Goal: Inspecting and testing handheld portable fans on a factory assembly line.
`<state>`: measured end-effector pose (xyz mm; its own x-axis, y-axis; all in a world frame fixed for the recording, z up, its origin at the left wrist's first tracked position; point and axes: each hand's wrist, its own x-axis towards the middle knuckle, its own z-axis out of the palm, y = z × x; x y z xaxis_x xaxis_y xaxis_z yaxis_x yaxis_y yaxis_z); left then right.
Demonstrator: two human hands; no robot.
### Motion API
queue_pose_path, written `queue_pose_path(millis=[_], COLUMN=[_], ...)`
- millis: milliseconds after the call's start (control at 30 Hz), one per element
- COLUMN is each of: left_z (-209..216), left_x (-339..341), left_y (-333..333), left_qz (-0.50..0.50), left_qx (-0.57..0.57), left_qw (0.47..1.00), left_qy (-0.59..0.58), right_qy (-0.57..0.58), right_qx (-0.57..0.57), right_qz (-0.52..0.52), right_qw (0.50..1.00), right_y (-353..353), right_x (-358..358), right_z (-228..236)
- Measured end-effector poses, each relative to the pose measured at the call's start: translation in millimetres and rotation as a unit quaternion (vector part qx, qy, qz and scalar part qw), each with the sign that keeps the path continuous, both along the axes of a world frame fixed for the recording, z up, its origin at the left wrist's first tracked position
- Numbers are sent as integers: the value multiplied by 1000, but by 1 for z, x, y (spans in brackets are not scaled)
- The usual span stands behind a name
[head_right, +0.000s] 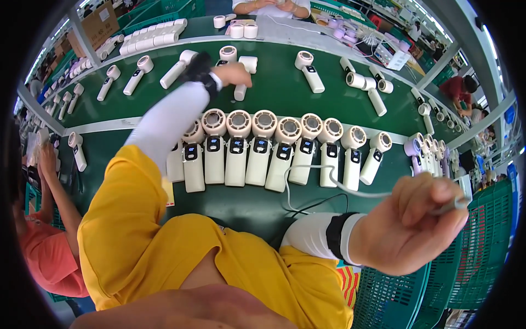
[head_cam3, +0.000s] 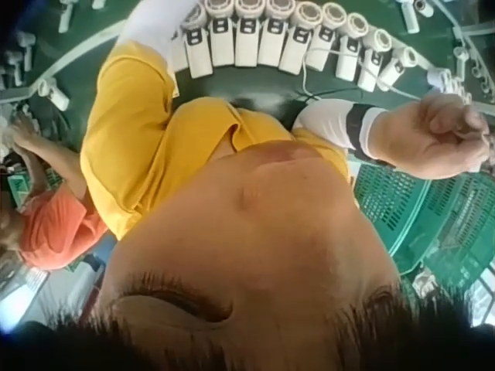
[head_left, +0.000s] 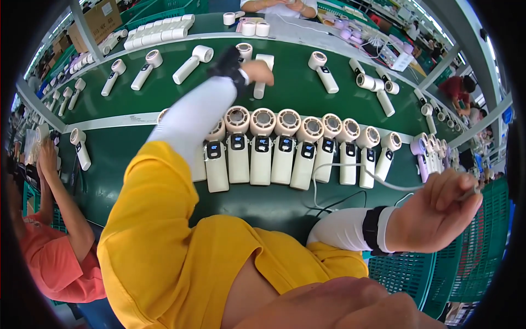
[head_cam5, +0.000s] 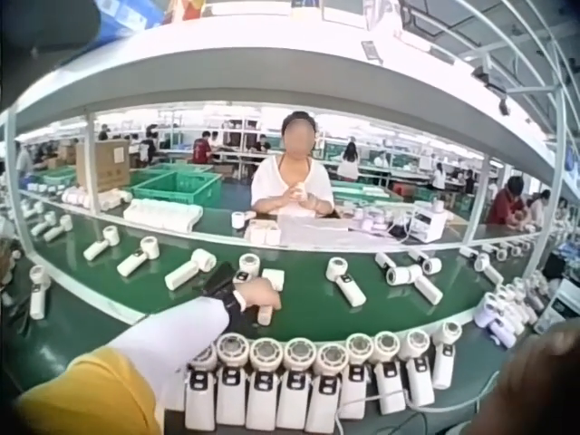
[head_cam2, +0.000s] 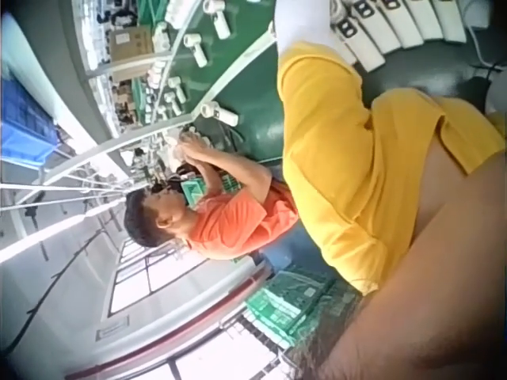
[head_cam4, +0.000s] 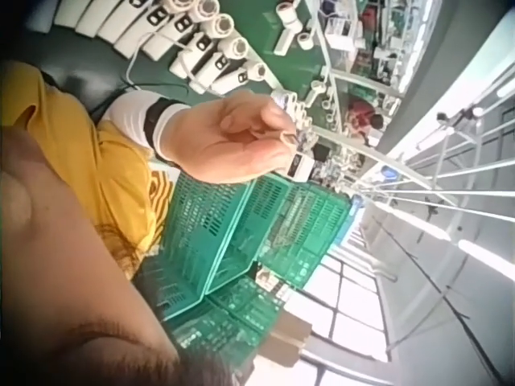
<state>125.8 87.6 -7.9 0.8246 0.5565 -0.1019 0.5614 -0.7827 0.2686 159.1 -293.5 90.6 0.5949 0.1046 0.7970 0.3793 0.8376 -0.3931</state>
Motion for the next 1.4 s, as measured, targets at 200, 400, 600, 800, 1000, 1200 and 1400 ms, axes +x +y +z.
queue_pose_path(millis=[200,400,600,800,1000,1200,1400], left_z=[78,96,38,-31,-49,40,106], left_x=[-113,-159,-99,-10,0,-49,-142], left_y=[-23,0,94,61,89,34,-80], left_qz=[-83,-16,-116,18,184,22,-58], left_qx=[8,7,71,16,-54,-430,-370], left_qw=[989,999,990,999,981,787,730], left_qy=[-121,35,48,28,12,-441,-572], right_qy=[55,-1,-400,-300,-270,203,39], right_qx=[-23,-402,-719,-796,-845,-680,-411], right_qz=[-41,-115,-266,-311,-177,51,213], right_qw=[997,909,502,423,426,702,886], right_y=[37,141,296,318,313,269,189], right_x=[11,107,239,274,259,252,87], right_z=[7,18,-89,-175,-153,-109,12])
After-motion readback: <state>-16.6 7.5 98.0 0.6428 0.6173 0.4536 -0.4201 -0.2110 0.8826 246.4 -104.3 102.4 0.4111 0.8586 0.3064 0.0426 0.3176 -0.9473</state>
